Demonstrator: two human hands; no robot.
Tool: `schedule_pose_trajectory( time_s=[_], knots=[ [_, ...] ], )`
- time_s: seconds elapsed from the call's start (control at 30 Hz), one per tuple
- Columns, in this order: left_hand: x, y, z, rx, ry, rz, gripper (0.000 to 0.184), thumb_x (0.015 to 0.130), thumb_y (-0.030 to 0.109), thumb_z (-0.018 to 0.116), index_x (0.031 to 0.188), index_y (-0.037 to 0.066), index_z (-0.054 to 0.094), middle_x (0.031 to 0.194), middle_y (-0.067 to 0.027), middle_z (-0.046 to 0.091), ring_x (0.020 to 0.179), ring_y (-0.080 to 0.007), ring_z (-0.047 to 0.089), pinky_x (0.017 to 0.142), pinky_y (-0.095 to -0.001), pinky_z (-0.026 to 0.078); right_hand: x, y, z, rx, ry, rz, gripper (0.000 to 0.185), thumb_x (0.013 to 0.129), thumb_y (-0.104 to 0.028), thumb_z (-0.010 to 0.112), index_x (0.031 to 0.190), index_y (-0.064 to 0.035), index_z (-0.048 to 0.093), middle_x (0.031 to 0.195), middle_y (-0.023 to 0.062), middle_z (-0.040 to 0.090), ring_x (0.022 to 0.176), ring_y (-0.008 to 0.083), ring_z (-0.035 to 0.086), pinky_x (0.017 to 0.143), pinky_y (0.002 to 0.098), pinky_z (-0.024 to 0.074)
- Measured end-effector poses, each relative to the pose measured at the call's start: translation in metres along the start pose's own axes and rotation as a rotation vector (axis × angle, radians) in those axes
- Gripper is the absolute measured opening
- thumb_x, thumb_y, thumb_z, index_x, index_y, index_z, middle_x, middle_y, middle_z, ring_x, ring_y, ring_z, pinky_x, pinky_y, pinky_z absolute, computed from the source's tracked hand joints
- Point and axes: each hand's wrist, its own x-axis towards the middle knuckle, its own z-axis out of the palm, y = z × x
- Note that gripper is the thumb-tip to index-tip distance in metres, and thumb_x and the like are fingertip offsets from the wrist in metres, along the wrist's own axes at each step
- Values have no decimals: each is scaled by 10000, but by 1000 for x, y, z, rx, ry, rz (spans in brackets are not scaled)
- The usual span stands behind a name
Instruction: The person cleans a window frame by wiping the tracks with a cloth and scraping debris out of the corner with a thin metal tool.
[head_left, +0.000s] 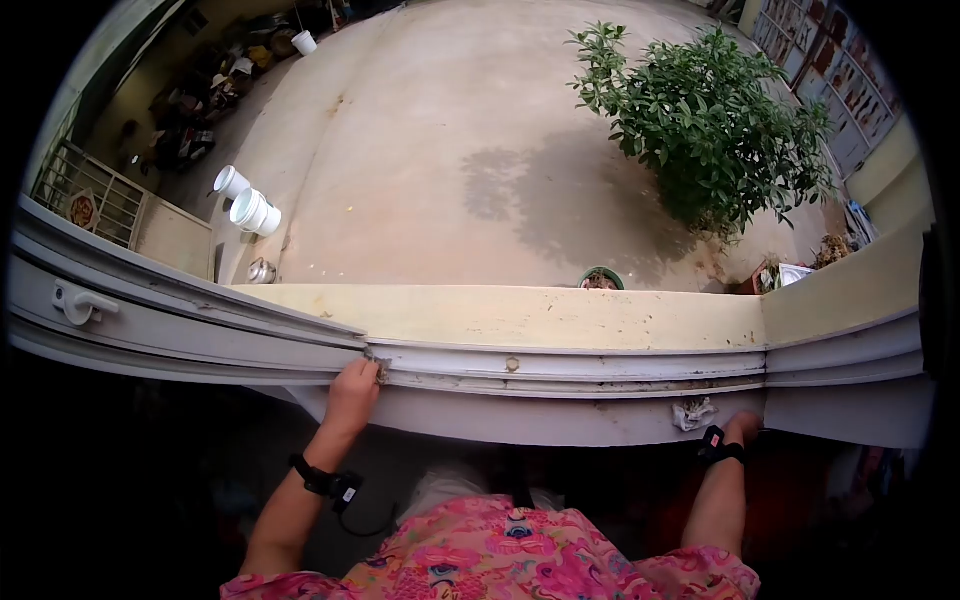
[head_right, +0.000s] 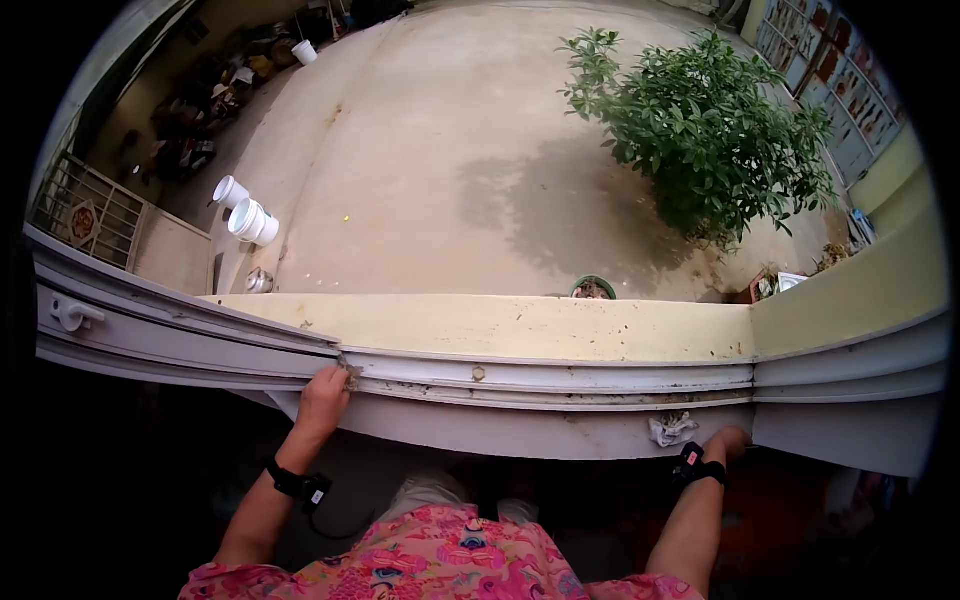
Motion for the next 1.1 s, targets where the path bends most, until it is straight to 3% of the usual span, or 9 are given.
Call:
schedule_pose_trajectory(
  time_s=[0.17,0.27,0.37,0.43,0.57,0.73,0.83,0.97,1.1],
  knots=[
    [-1,-4,11,-7,28,-73,132,649,-20,533,767,36,516,755,-111,494,724,-298,518,609,-391,448,17,6,9,-27,10,-25,505,852,-317,288,923,85,585,997,262,561,946,385,542,823,437,432],
    [-2,-3,7,51,-16,-94,236,608,-34,552,838,13,538,817,-135,510,784,-331,516,664,-383,447,25,11,13,-52,2,-42,501,850,-314,289,923,83,586,993,261,563,944,385,544,821,439,434],
    [-2,-5,5,-61,24,-50,218,639,-31,545,853,13,537,801,-147,531,774,-338,530,657,-392,448,21,9,10,-61,23,-37,497,849,-311,291,928,81,586,994,261,563,943,384,544,821,437,435],
    [-3,-2,4,-170,11,-185,204,683,-26,529,876,38,518,778,-151,525,747,-351,526,649,-405,447,26,12,12,-53,15,-32,495,846,-312,296,933,80,585,997,257,564,945,383,544,823,434,437],
    [-4,-8,3,-299,-36,-266,181,706,-12,528,875,42,498,739,-148,518,718,-358,523,633,-408,444,6,1,0,-42,-7,-18,488,842,-313,305,941,74,586,1002,249,566,951,378,545,827,429,439],
    [2,0,0,154,146,-33,96,675,11,529,737,76,496,779,-82,507,741,-257,536,572,-351,458,5,1,5,-42,-4,-9,489,841,-317,306,943,71,586,1008,247,565,955,375,545,829,428,438],
    [5,3,-10,188,38,57,87,658,24,526,709,90,504,812,-57,496,740,-226,525,558,-332,461,9,2,10,-33,-3,2,491,841,-320,306,943,71,586,1012,247,563,957,374,545,829,428,438],
    [-6,-7,6,183,-44,26,83,665,14,521,723,73,516,818,-65,488,729,-237,513,563,-329,455,18,5,15,-23,-4,27,493,841,-324,306,944,70,586,1018,246,561,960,372,544,830,428,437],
    [-9,0,5,44,-23,26,103,672,2,505,763,34,542,830,-92,488,790,-262,494,657,-339,442,46,17,25,13,-7,125,496,842,-327,306,944,69,585,1023,246,559,963,371,544,831,428,437]
  ],
)
